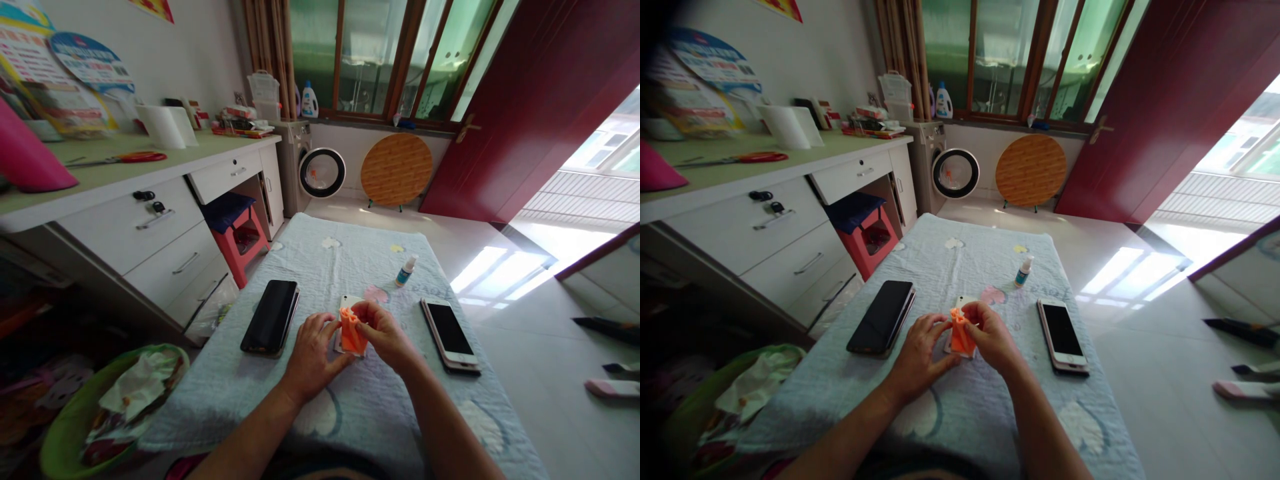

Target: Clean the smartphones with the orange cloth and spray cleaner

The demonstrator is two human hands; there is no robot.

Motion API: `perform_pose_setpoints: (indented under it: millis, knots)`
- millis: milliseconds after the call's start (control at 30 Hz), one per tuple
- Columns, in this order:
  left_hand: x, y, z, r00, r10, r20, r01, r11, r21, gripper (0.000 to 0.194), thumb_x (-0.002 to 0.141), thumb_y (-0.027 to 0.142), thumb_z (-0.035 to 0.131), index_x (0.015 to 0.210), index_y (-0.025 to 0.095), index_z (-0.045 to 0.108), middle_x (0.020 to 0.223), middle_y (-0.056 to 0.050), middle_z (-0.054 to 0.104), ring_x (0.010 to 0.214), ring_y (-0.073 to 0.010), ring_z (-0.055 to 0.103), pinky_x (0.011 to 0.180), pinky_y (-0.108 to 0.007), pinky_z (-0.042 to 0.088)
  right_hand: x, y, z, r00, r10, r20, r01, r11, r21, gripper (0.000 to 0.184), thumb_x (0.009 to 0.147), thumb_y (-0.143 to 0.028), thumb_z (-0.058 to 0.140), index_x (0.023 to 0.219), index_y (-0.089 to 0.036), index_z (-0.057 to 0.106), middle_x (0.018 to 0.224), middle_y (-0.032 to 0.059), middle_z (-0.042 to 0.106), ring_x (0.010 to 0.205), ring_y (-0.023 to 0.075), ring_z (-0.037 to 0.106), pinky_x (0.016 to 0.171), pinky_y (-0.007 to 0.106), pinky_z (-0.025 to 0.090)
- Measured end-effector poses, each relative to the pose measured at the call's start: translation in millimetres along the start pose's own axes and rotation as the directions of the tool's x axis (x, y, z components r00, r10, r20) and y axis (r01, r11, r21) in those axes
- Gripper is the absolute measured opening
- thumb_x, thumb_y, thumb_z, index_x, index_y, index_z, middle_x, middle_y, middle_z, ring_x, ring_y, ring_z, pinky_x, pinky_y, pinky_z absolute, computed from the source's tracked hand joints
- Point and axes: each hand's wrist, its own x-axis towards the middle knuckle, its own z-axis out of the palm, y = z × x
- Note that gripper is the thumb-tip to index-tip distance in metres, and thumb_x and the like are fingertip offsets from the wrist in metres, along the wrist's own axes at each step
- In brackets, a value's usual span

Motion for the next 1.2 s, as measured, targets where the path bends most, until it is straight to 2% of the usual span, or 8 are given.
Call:
perform_pose_setpoints:
  millis: [167, 367, 500, 700, 800, 900, 1033, 1200]
  knots:
    - [1.4, 0.3, -5.8, 0.999, 0.017, -0.043, -0.024, 0.988, -0.156, 0.032, 0.085, 0.041, 0.064, 0.112, 0.023, 0.062, 0.121, -0.008, 0.057, 0.118, -0.0253, 0.049, 0.103, -0.043, 0.040, -2.9, 3.6, 3.7, 0.999, -0.033, -0.006, 0.032, 0.993, -0.117, 0.028, 0.078, -0.025, 0.062, 0.106, -0.019, 0.059, 0.092, 0.0026, 0.064, 0.082, 0.0157, 0.061, 0.073, 0.029, 0.048]
    - [4.0, 0.2, -10.9, 0.994, -0.011, -0.106, -0.021, 0.954, -0.300, 0.006, 0.090, 0.026, 0.057, 0.088, 0.023, 0.062, 0.105, -0.004, 0.063, 0.107, -0.0214, 0.055, 0.096, -0.038, 0.044, -9.7, -1.0, 6.7, 0.994, -0.099, -0.045, 0.084, 0.962, -0.258, 0.013, 0.077, -0.026, 0.066, 0.085, -0.019, 0.058, 0.074, -0.0020, 0.058, 0.067, 0.0115, 0.052, 0.063, 0.025, 0.043]
    - [2.4, -2.7, -8.9, 0.984, -0.065, -0.165, 0.001, 0.932, -0.362, 0.006, 0.089, 0.022, 0.055, 0.093, 0.022, 0.058, 0.107, -0.005, 0.062, 0.106, -0.0206, 0.056, 0.094, -0.037, 0.045, -12.3, 0.5, 8.5, 0.997, -0.035, -0.070, 0.031, 0.998, -0.051, 0.023, 0.080, -0.037, 0.067, 0.081, -0.020, 0.051, 0.071, -0.0033, 0.055, 0.061, 0.0101, 0.050, 0.056, 0.022, 0.042]
    - [-0.6, -4.6, -9.3, 0.992, -0.007, -0.128, -0.044, 0.920, -0.389, 0.047, 0.087, 0.022, 0.056, 0.132, 0.025, 0.044, 0.141, -0.010, 0.045, 0.128, -0.0252, 0.042, 0.103, -0.044, 0.038, -19.2, -10.0, 15.2, 0.998, 0.017, 0.057, -0.034, 0.947, 0.319, 0.032, 0.078, -0.038, 0.074, 0.085, -0.021, 0.048, 0.077, -0.0023, 0.062, 0.063, 0.0096, 0.057, 0.057, 0.020, 0.043]
    - [-0.4, -2.8, -11.8, 0.994, 0.082, -0.075, -0.103, 0.930, -0.353, 0.038, 0.084, 0.018, 0.058, 0.121, 0.026, 0.055, 0.144, -0.007, 0.044, 0.137, -0.0278, 0.029, 0.114, -0.051, 0.021, -22.6, -19.2, 15.7, 0.995, 0.007, 0.100, -0.043, 0.930, 0.366, 0.028, 0.078, -0.035, 0.075, 0.088, -0.021, 0.053, 0.079, -0.0018, 0.064, 0.067, 0.0098, 0.059, 0.060, 0.020, 0.044]
    - [-0.7, -2.5, -12.8, 0.996, 0.079, -0.031, -0.085, 0.909, -0.409, 0.018, 0.082, 0.020, 0.062, 0.100, 0.023, 0.062, 0.132, -0.007, 0.055, 0.137, -0.0293, 0.030, 0.113, -0.049, 0.023, -23.2, -25.2, 11.1, 0.999, 0.008, 0.032, -0.019, 0.932, 0.362, 0.029, 0.075, -0.033, 0.078, 0.093, -0.021, 0.059, 0.082, -0.0012, 0.066, 0.072, 0.0110, 0.061, 0.065, 0.021, 0.046]
    - [-2.7, -2.7, -12.6, 0.993, -0.061, 0.104, 0.114, 0.770, -0.628, 0.016, 0.085, 0.032, 0.063, 0.093, 0.018, 0.062, 0.099, -0.006, 0.065, 0.098, -0.0231, 0.059, 0.088, -0.035, 0.046, -19.6, -26.6, -0.5, 0.985, 0.009, -0.170, 0.047, 0.946, 0.321, 0.030, 0.072, -0.035, 0.079, 0.093, -0.021, 0.063, 0.081, -0.0009, 0.067, 0.070, 0.0115, 0.060, 0.064, 0.021, 0.046]
    - [1.1, 2.0, -11.3, 0.955, -0.163, 0.248, 0.294, 0.403, -0.867, 0.022, 0.085, 0.037, 0.066, 0.086, 0.017, 0.058, 0.077, 0.001, 0.061, 0.069, -0.0118, 0.057, 0.066, -0.021, 0.045, -16.8, -22.4, -4.3, 0.950, -0.101, -0.294, 0.147, 0.980, 0.138, 0.024, 0.083, -0.041, 0.066, 0.097, -0.021, 0.065, 0.085, 0.0016, 0.068, 0.077, 0.0160, 0.061, 0.069, 0.026, 0.048]
